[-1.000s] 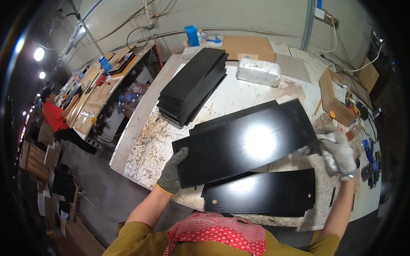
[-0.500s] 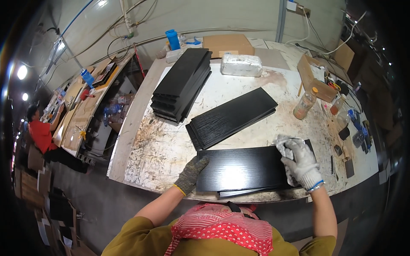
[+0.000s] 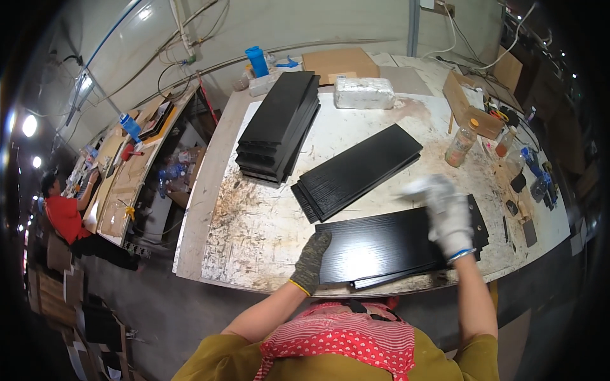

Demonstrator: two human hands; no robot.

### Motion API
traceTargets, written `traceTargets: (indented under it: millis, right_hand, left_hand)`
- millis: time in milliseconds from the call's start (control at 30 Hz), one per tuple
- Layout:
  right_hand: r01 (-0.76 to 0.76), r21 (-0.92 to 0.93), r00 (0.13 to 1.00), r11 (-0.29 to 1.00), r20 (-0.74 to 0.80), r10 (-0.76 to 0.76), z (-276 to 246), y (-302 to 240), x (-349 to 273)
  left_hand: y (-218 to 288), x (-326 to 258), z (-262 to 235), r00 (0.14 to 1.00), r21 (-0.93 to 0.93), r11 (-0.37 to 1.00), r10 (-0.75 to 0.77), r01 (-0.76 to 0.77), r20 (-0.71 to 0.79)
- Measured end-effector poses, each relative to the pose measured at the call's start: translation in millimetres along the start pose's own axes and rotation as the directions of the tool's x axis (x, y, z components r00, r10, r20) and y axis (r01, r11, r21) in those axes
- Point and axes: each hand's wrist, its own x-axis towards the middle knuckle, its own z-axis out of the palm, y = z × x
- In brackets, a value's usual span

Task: Cleaning black furniture panels with a cloth and a liquid solution.

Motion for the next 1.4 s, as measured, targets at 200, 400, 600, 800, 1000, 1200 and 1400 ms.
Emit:
traceTargets:
  millis: [200, 400, 600, 800, 1000, 1200, 1400]
  right_hand:
    - [0.59, -0.391, 0.692, 0.706, -0.206, -0.692, 73.0, -66.2, -48.9]
    - [0.558, 0.056, 0.825, 0.828, -0.142, -0.547, 36.4, -13.5, -34.9]
    - [0.292, -0.772, 0.849, 0.565, -0.063, -0.525, 47.6, -22.1, -25.2]
    - [0.132, 0.538, 0.986, 0.833, -0.156, -0.055, 62.2, -39.7, -35.5]
    - [-0.05, -0.024, 0.968, 0.998, -0.248, 0.043, 14.5, -17.9, -31.4]
    - [0.493, -0.104, 0.851, 0.864, 0.264, -0.454, 68.4, -103.8, -101.1]
    - [-0.149, 0.088, 0.987, 0.985, -0.043, 0.153, 9.5, -27.8, -51.0]
  left_hand:
    - [-46.3, 31.5, -19.9, 0.998, 0.026, 1.0, -0.008, 0.01, -0.058]
    - [-56.4, 26.1, -35.2, 0.987, 0.0, 0.995, 0.098, -0.099, 0.131]
    - [-25.0, 15.5, -6.5, 0.998, -0.001, 0.998, -0.063, 0.063, 0.018]
    - [-36.7, 10.6, -22.1, 0.998, -0.099, 0.995, 0.037, -0.031, 0.058]
    - [-17.3, -3.7, -4.1, 0.987, -0.171, 0.973, -0.16, 0.157, -0.003]
    - [-31.6, 15.6, -2.4, 0.936, -0.254, 0.967, 0.12, -0.034, 0.33]
    - [8.3, -7.8, 25.5, 0.993, -0.225, 0.97, -0.073, 0.093, 0.094]
